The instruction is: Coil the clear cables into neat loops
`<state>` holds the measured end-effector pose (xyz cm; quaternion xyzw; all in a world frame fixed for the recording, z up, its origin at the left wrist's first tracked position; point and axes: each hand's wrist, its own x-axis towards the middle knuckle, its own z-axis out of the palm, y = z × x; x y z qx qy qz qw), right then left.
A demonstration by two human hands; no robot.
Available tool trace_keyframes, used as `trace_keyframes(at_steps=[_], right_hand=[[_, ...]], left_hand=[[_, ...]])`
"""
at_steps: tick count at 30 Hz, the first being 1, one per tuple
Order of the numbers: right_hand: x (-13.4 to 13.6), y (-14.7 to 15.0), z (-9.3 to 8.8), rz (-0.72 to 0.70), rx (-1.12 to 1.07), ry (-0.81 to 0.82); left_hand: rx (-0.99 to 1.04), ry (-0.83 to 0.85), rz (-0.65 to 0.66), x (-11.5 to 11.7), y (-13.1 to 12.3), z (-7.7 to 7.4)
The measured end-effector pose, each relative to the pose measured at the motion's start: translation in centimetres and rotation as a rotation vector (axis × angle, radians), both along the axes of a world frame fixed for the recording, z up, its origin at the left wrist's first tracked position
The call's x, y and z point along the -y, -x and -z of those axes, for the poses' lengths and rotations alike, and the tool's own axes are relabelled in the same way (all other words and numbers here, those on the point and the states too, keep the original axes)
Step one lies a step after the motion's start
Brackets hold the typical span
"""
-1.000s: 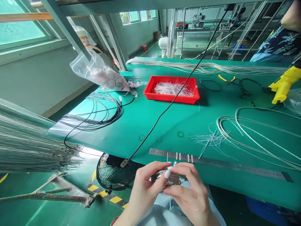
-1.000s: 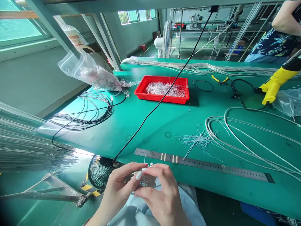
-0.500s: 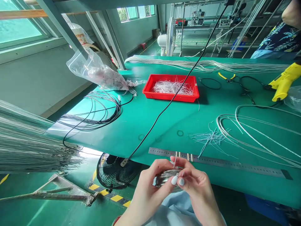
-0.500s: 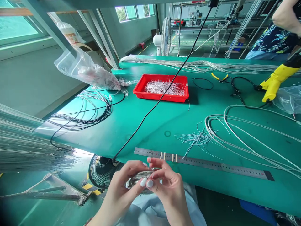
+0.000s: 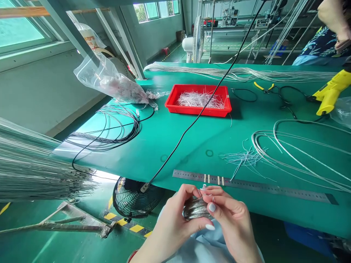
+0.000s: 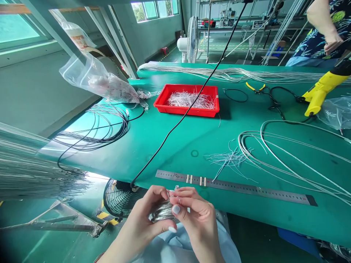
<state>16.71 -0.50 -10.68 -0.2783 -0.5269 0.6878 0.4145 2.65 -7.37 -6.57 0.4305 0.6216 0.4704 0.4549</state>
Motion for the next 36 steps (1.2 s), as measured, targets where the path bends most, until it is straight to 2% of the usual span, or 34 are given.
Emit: trace_keyframes(at_steps=[4,9,12,17,20,22,24,27,30,36], right_hand=[[0.2,0.1,-0.1,0.073,0.068,-0.14],[0.1,0.2,-0.2,0.069,0.09,-0.263],[0.1,0.3,0.3,0.064,0.066,-0.212],[-0.2,0.1,1.4,-0.043,-0.113,-0.002],[-0.5,-0.4,1.2,-0.074,-0.171,0.117],[-0.7,-0.8,0.8,-0.079,-0.154,0.137],[-0.9,-1.2,0.1,-0.108,-0.055,0.07],[-1.3,-1.7,-0.7,-0.154,0.129,-0.162],[-1.4,-1.9,-1.2,-0.123,0.168,-0.344],[-0.9,-1.7,-1.7,-0.046,0.176,-0.481]], left_hand=[[-0.019,0.003,-0.04,-0.2,-0.2,0.0],[-0.201,0.063,0.017,-0.4,-0.1,-0.5],[-0.268,0.061,0.052,-0.3,0.0,-0.7],[-0.27,0.029,0.084,-0.1,0.2,-0.9],[-0.243,0.007,0.088,-0.1,0.2,-1.0],[-0.229,-0.014,0.089,-0.1,0.2,-1.0],[-0.223,-0.027,0.093,0.0,0.2,-1.0],[-0.234,-0.035,0.105,0.1,0.2,-1.0],[-0.252,-0.071,0.115,0.1,0.2,-1.0],[-0.262,-0.16,0.123,0.4,0.2,-0.9]])
